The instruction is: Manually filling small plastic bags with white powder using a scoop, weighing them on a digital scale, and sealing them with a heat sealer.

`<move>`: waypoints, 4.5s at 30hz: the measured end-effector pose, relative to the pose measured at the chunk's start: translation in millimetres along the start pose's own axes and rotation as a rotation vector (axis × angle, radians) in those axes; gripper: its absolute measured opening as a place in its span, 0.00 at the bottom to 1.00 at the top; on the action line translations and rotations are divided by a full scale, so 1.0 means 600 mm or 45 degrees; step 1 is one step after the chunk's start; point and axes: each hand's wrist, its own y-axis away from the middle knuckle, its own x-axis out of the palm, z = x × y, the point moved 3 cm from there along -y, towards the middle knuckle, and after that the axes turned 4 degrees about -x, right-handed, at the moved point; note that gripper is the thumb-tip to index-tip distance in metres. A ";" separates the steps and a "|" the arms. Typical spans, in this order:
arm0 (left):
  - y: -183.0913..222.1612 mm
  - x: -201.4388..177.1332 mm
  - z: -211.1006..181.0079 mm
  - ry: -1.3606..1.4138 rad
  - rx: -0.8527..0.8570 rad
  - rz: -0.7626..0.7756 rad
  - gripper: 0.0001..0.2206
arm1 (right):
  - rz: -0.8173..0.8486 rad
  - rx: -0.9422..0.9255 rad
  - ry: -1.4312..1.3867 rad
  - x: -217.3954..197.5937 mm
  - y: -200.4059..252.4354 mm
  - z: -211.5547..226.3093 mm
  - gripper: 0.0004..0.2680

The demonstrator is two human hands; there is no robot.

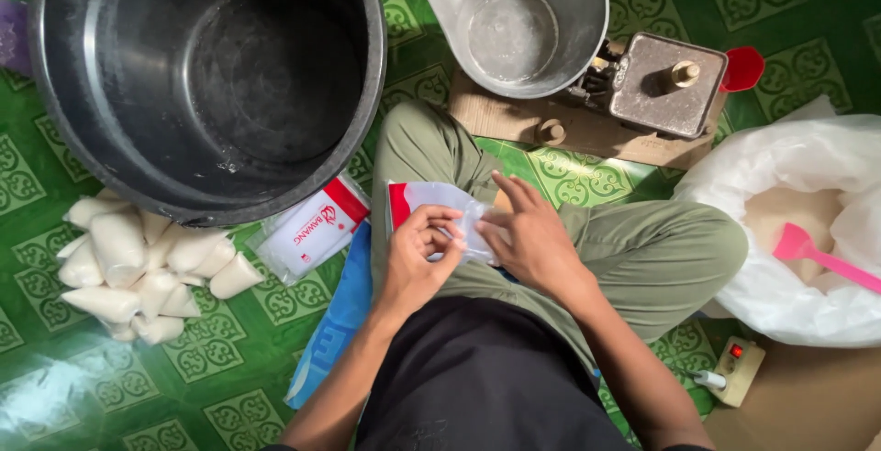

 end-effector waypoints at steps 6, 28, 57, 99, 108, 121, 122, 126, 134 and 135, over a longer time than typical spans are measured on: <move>-0.010 0.021 -0.005 -0.038 -0.011 0.022 0.15 | 0.077 0.263 0.155 0.086 -0.030 -0.061 0.09; -0.025 0.006 -0.004 -0.044 0.021 -0.015 0.14 | -0.371 0.131 0.061 -0.064 0.042 -0.020 0.02; 0.126 -0.336 -0.014 -0.614 -0.107 -0.457 0.17 | -1.218 0.174 -1.690 -0.091 0.135 -0.277 0.11; 0.049 0.151 0.005 -0.818 0.280 0.371 0.06 | -1.617 1.852 -0.556 0.173 0.575 -0.659 0.31; 0.089 0.239 0.036 -0.838 0.286 0.530 0.05 | -1.723 1.408 -0.816 0.244 0.661 -0.516 0.17; 0.100 0.415 0.044 -0.791 0.298 1.051 0.07 | -1.602 1.471 -0.927 0.329 0.812 -0.519 0.16; 0.099 0.427 0.039 -0.801 0.312 1.082 0.07 | -1.569 1.515 -0.945 0.336 0.810 -0.524 0.18; 0.066 0.477 0.075 -0.785 0.337 1.255 0.12 | -1.395 1.737 -0.664 0.301 0.779 -0.507 0.23; 0.023 0.594 0.212 -1.243 0.406 1.416 0.15 | -1.417 1.599 0.038 0.024 0.578 -0.342 0.25; 0.021 0.610 0.237 -1.434 0.589 1.417 0.22 | -1.495 1.500 0.079 0.004 0.564 -0.342 0.23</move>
